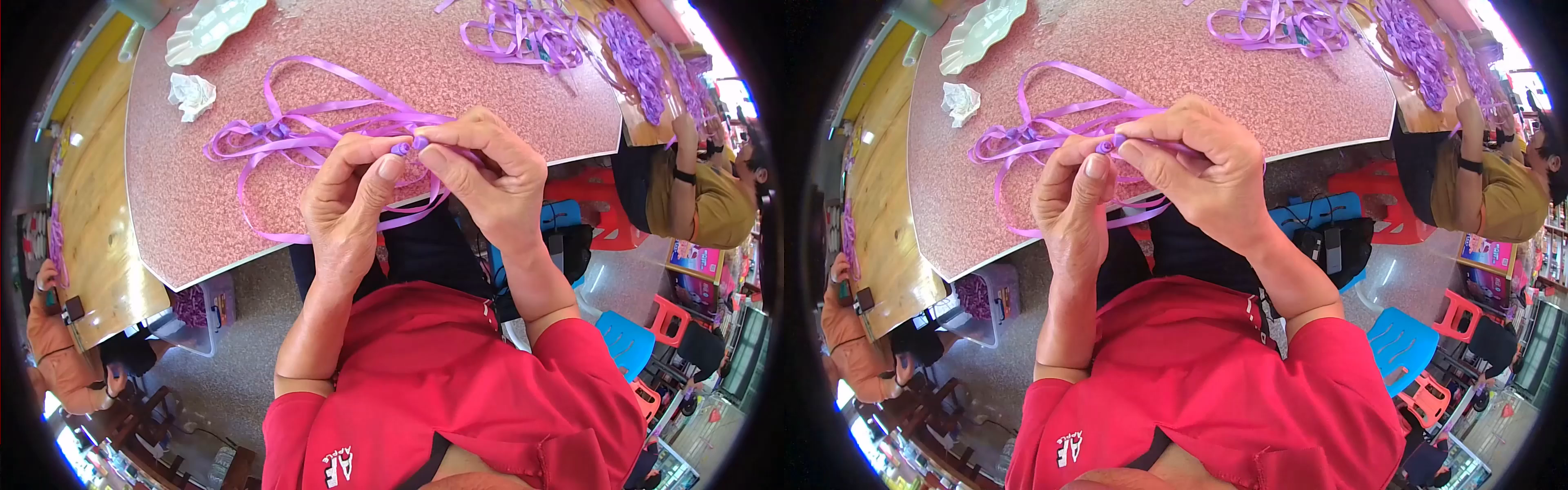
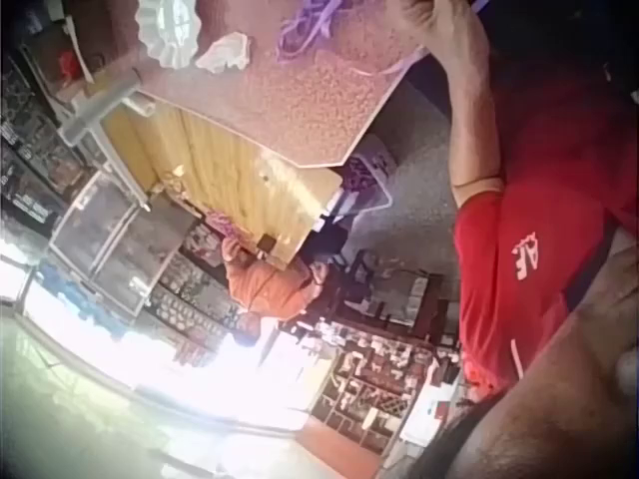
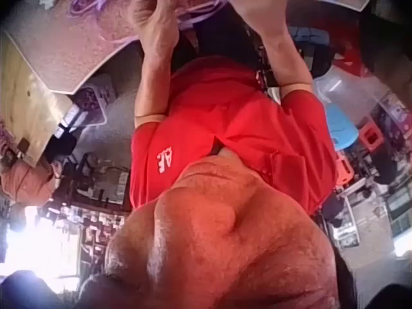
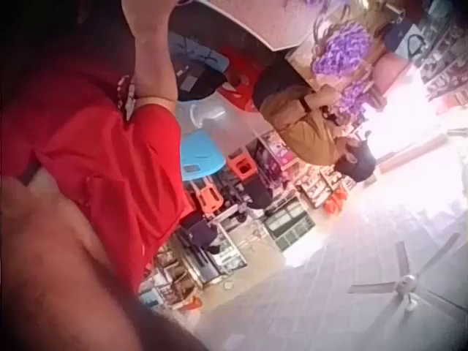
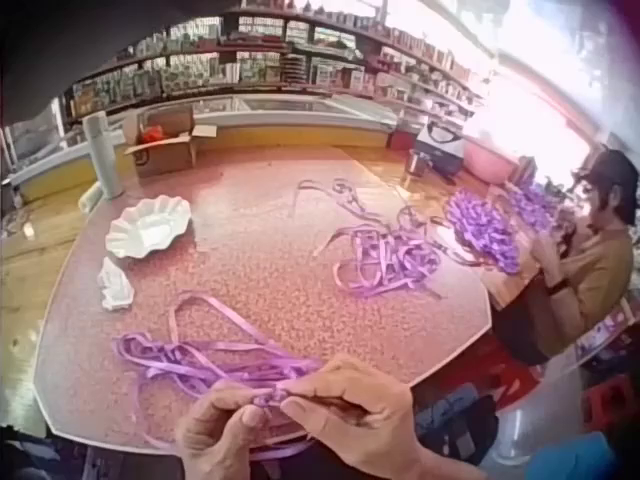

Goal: Attaching small plastic components to purple ribbons and organizing them into stacks.

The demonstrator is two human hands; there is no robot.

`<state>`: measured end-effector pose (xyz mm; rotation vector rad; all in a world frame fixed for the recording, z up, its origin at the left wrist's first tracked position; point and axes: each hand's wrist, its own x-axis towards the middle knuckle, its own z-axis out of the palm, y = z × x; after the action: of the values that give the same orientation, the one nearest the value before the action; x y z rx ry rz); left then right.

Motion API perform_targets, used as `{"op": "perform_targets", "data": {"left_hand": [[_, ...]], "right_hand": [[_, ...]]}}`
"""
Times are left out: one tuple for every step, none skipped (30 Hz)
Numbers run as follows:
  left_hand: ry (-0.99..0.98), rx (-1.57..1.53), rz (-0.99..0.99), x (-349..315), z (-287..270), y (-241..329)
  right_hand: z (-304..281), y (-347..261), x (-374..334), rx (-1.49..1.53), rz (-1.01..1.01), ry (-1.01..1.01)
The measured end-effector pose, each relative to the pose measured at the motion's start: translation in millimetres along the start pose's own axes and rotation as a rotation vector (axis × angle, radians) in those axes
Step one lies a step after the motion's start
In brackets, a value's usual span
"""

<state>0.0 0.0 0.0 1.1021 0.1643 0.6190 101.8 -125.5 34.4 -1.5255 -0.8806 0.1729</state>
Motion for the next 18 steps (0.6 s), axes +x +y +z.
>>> {"op": "perform_targets", "data": {"left_hand": [[0.000, -0.009, 0.009, -0.1, 0.0, -0.5], [0.000, -0.017, 0.018, 0.0, -0.1, -0.8], [0.000, -0.017, 0.017, -0.2, -0.5, -0.5], [-0.008, -0.015, 0.029, -0.4, -1.0, -0.2], [-0.016, -0.013, 0.041, -0.7, -1.3, 0.4], [-0.016, -0.013, 0.042, -0.5, -1.1, 0.4], [-0.013, -0.008, 0.045, -0.1, -0.6, 0.9], [-0.010, -0.002, 0.048, 0.3, -0.2, 1.3], [-0.010, -0.003, 0.048, 0.2, 0.1, 1.8], [-0.013, 0.005, 0.058, 0.2, 0.4, 2.2], [-0.016, 0.012, 0.069, 0.1, 0.6, 2.4], [-0.016, 0.012, 0.069, 0.1, 1.2, 2.2], [-0.016, 0.041, 0.098, 0.1, 2.1, 1.8], [-0.016, 0.069, 0.128, 0.0, 2.5, 1.5], [-0.017, 0.069, 0.127, -0.4, 2.4, 1.5], [-0.010, 0.106, 0.119, -1.1, 2.2, 1.4], [-0.003, 0.142, 0.110, -1.7, 1.9, 1.6], [-0.003, 0.142, 0.110, -1.9, 1.6, 2.3]], "right_hand": [[1.1, -2.0, 0.6, -0.039, -0.045, 0.000], [1.7, -2.8, 0.9, -0.077, -0.090, 0.001], [2.6, -2.8, 0.3, -0.076, -0.089, 0.001], [3.3, -2.5, -0.4, -0.080, -0.098, 0.008], [4.1, -2.4, -1.0, -0.083, -0.106, 0.015], [4.2, -1.9, -0.8, -0.083, -0.107, 0.014], [4.4, -1.4, -0.6, -0.094, -0.123, 0.017], [4.4, -1.0, -0.4, -0.105, -0.139, 0.019], [4.5, -1.2, -0.8, -0.105, -0.138, 0.018], [4.6, -1.5, -1.3, -0.107, -0.142, 0.015], [4.7, -1.8, -1.8, -0.109, -0.146, 0.012], [4.9, -1.9, -1.9, -0.109, -0.146, 0.012], [5.1, -2.2, -1.8, -0.096, -0.150, 0.014], [5.3, -2.3, -1.8, -0.083, -0.154, 0.016], [5.1, -2.1, -2.0, -0.083, -0.153, 0.017], [4.9, -1.8, -2.3, -0.091, -0.153, 0.018], [4.6, -1.6, -2.5, -0.098, -0.153, 0.019], [4.2, -2.0, -2.8, -0.098, -0.153, 0.019]]}}
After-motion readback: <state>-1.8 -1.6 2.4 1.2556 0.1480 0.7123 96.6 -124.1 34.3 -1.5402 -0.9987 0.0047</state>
